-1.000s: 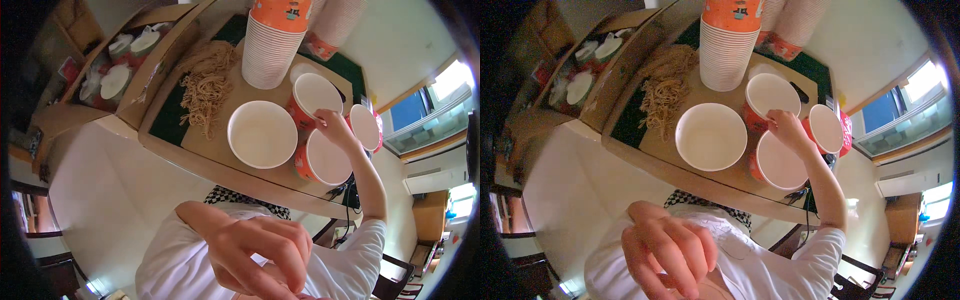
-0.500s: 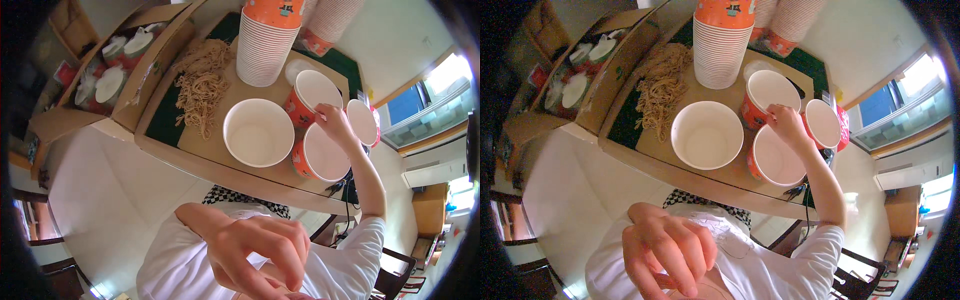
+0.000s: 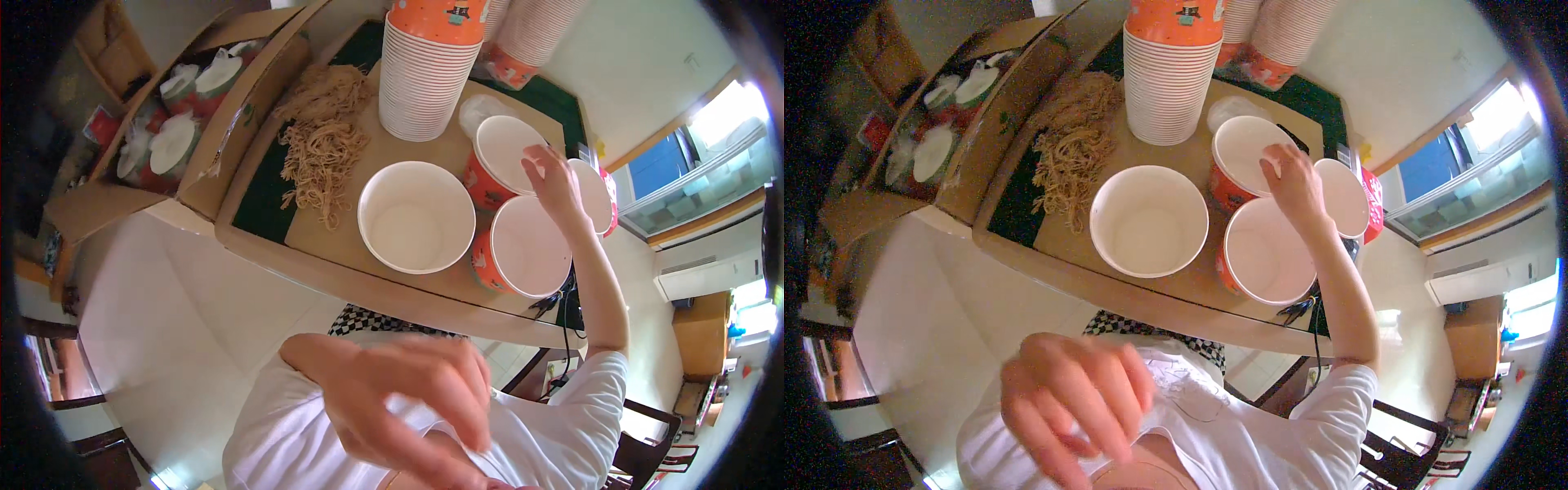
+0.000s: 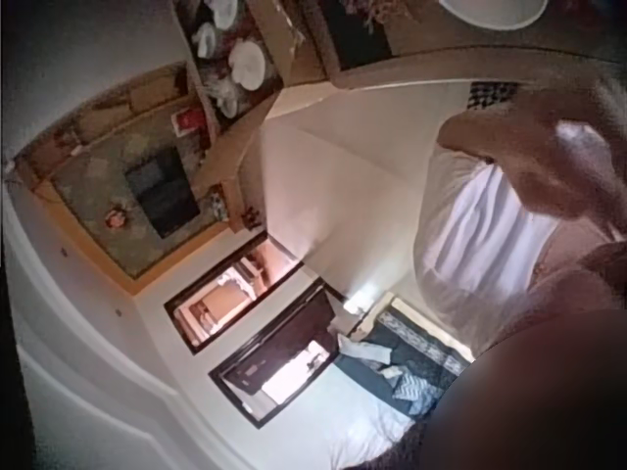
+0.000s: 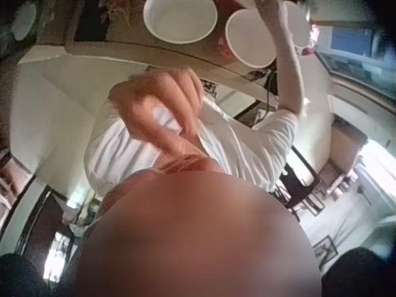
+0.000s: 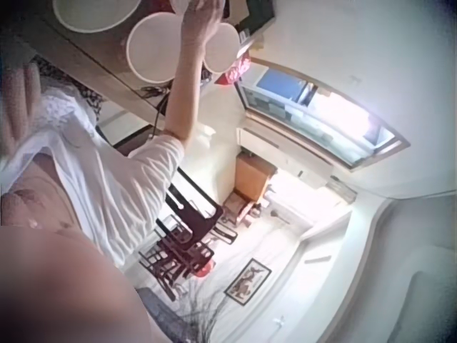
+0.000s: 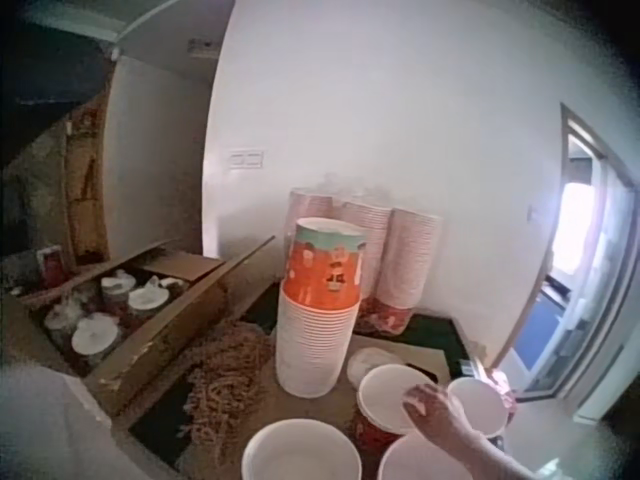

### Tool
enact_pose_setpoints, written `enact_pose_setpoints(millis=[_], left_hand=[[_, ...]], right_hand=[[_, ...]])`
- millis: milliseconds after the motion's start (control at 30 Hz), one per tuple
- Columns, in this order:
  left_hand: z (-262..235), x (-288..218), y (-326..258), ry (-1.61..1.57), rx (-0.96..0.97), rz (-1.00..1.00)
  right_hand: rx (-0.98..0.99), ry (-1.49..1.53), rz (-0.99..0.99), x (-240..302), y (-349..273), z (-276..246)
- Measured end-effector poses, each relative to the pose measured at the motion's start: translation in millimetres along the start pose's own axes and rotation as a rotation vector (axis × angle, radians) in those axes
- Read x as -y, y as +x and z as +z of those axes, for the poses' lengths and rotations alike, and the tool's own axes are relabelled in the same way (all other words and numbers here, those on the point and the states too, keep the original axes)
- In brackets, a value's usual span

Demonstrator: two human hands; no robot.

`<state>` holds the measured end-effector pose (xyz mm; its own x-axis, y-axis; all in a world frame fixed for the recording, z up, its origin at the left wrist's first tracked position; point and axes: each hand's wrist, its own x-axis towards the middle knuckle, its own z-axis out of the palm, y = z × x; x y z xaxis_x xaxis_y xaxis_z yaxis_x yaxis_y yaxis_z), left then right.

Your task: Packing and tying paper bowls with string.

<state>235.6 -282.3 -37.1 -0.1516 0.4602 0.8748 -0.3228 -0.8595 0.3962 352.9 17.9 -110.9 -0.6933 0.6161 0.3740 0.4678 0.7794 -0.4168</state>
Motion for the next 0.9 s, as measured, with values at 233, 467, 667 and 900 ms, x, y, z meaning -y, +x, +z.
enact_pose_setpoints(millis=[233,467,667,900], left_hand=[[-96,33,29,0.783,-0.041,-0.4],[-188,126,37,1.278,0.228,-0.755],[-205,221,54,1.213,0.286,-0.991],[-217,271,53,1.259,0.274,-1.104]], right_hand=[[0.281,-0.332,0.41,-81,44,1],[0.063,-0.312,0.313,-107,56,1],[-0.05,-0.285,0.273,-97,55,9],[0.153,-0.103,0.31,-106,60,4]])
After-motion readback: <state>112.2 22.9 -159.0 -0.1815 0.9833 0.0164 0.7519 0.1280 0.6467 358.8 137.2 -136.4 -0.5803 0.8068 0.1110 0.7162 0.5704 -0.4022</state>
